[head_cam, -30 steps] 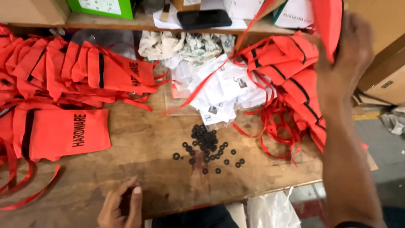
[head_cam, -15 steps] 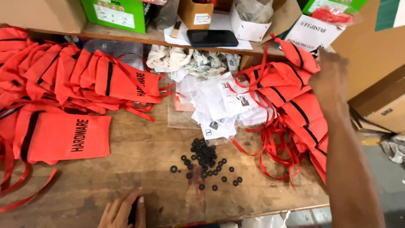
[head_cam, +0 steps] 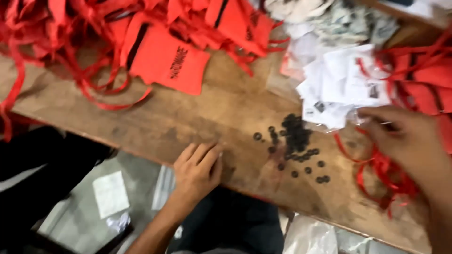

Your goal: Placing rubber washers and a paper manual into a red hardware pouch and closing it.

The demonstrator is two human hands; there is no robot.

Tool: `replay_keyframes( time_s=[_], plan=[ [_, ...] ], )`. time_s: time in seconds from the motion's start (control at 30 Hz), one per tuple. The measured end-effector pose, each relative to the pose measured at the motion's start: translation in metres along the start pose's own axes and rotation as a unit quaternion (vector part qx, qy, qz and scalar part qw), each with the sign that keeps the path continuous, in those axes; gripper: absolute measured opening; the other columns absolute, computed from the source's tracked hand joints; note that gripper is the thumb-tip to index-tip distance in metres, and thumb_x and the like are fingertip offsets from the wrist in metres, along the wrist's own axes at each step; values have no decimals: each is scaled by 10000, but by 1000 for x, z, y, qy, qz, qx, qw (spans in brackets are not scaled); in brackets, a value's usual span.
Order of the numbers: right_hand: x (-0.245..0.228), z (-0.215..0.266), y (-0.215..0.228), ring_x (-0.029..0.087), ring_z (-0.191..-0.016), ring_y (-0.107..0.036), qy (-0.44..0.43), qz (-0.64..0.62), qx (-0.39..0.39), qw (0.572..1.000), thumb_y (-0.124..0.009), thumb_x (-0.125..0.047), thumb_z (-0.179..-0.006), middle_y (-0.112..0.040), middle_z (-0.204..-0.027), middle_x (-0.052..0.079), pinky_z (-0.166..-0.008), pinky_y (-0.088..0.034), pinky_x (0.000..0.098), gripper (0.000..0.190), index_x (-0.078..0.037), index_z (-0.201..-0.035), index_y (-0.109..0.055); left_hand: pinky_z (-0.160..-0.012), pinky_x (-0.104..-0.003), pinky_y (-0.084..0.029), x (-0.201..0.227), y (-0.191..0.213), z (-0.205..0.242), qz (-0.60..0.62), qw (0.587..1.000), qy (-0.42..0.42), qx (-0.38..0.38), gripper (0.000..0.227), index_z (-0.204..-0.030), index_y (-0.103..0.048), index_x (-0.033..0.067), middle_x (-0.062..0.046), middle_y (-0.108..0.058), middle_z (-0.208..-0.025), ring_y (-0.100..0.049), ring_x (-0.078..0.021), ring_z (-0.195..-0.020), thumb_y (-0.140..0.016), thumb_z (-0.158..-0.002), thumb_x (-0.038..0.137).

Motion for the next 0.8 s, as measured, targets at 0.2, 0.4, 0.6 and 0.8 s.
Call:
replay_keyframes(
  time_s=[0.2, 0.4, 0.6, 0.8],
  plan=[
    [-15, 13, -74, 241, -788, -706, 79, 69, -201, 974, -659, -18, -882, -743, -1027, 144, -695, -542, 314, 291, -38, -1162, -735, -747, -367, -537, 1, 1, 0, 15, 999, -28, -13, 276, -1087, -724, 82, -55, -710, -1051, -640, -251, -841, -731, -821, 10],
    [-17, 22, -97, 246, -712, -687, 2, 66, -240, 969, -639, -5, -878, -742, -1043, 124, -658, -536, 363, 316, -60, -1168, -751, -758, -365, -533, 0, 3, -1, 12, 999, -31, -16, 312, -1113, -714, 80, -48, -698, -1054, -633, -242, -846, -725, -810, 10],
    [-19, 28, -122, 293, -722, -658, 57, 99, -207, 972, -740, -174, -901, -679, -917, 144, -661, -510, 398, 240, -49, -1103, -773, -750, -357, -525, -1, 2, 1, 11, 999, -29, -22, 334, -1139, -716, 86, -40, -693, -1067, -626, -229, -847, -731, -812, 15],
    [-16, 27, -128, 323, -728, -654, 4, 116, -183, 976, -721, -182, -942, -674, -921, 169, -682, -507, 419, 212, -28, -1083, -759, -749, -355, -524, -2, 1, 2, 11, 999, -23, -28, 347, -1159, -717, 85, -37, -689, -1079, -632, -222, -860, -738, -818, 25]
  ],
)
Point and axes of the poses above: each hand's wrist, its own z-axis away from the middle knuckle, its own y-axis out of the back of the hand, x = y × z, the point moved 3 cm from there along -z, towards the middle knuckle
